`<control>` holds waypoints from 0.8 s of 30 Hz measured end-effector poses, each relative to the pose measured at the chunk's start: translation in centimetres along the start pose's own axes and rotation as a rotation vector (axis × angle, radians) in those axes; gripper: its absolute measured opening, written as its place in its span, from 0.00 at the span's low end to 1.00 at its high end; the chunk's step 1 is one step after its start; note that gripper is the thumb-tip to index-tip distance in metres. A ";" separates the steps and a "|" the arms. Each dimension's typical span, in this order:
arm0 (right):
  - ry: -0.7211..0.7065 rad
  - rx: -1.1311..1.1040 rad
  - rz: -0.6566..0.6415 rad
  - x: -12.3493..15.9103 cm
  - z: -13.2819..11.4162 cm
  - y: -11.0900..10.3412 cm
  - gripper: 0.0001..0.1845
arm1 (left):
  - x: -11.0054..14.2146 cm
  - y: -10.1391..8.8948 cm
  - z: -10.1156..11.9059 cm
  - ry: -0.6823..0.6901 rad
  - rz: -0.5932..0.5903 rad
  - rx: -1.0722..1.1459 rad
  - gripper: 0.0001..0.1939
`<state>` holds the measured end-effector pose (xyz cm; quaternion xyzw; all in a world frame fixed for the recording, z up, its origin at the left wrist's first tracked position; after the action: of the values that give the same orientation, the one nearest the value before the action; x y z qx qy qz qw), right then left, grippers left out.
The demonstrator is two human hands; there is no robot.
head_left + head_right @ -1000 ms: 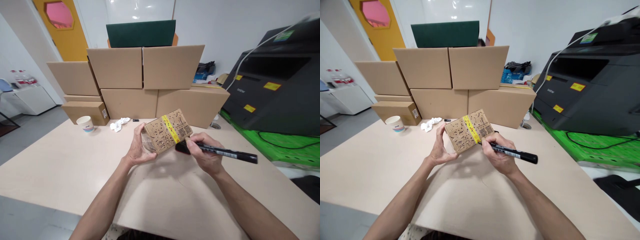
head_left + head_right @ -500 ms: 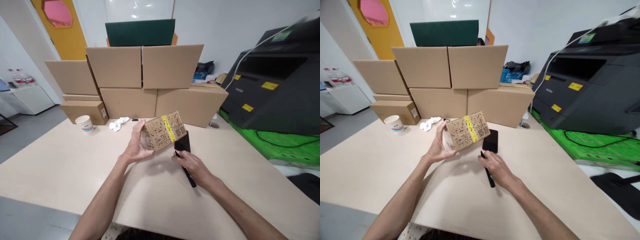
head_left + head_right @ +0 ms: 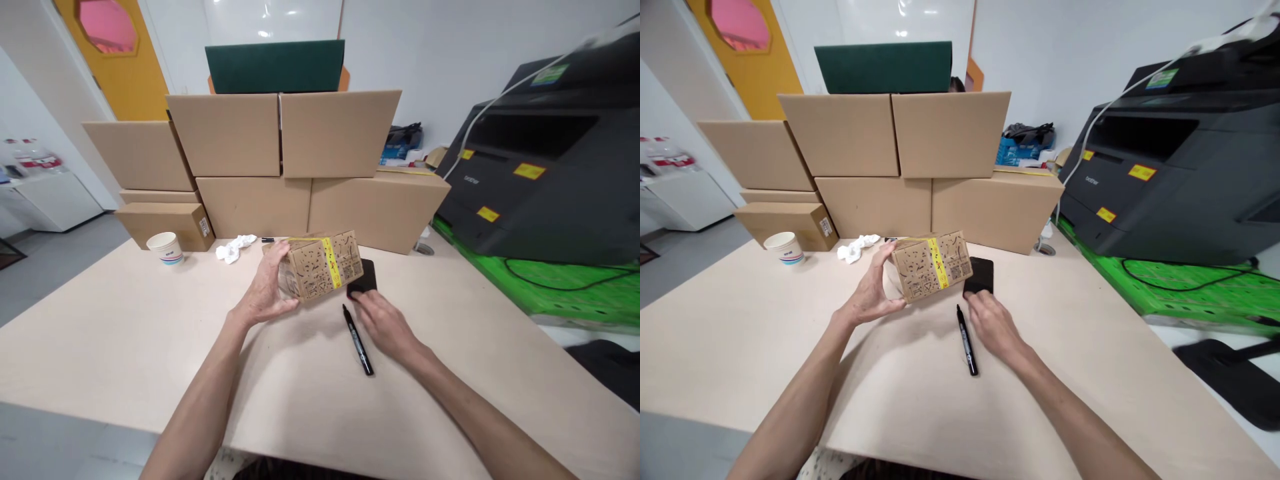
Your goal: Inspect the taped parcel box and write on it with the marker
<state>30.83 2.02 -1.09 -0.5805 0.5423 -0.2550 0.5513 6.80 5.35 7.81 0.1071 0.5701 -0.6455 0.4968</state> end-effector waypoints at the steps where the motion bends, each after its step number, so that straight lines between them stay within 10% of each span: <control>1: 0.123 0.017 0.021 -0.2 1.3 -0.5 0.22 | 0.0 0.1 0.1 0.005 -0.001 0.001 0.61; 7: 0.564 0.105 -0.070 -1.7 6.4 -0.5 0.46 | 0.0 0.6 -0.1 0.003 -0.004 0.026 0.61; 24: 0.785 0.075 -0.186 -5.7 7.6 1.5 0.55 | 0.1 1.5 -0.2 0.007 0.012 0.027 0.61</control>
<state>35.50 10.23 -2.73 -0.4651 0.6469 -0.5259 0.2977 7.84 5.64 6.72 0.1197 0.5625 -0.6497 0.4971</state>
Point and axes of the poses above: each hand's wrist, its own x-axis away from the middle knuckle, its own y-axis out of the palm, z = x × y, the point moved 9 cm from there along -x, towards the middle knuckle, and after that the axes turned 4 degrees about -y, right-handed, at the moved point
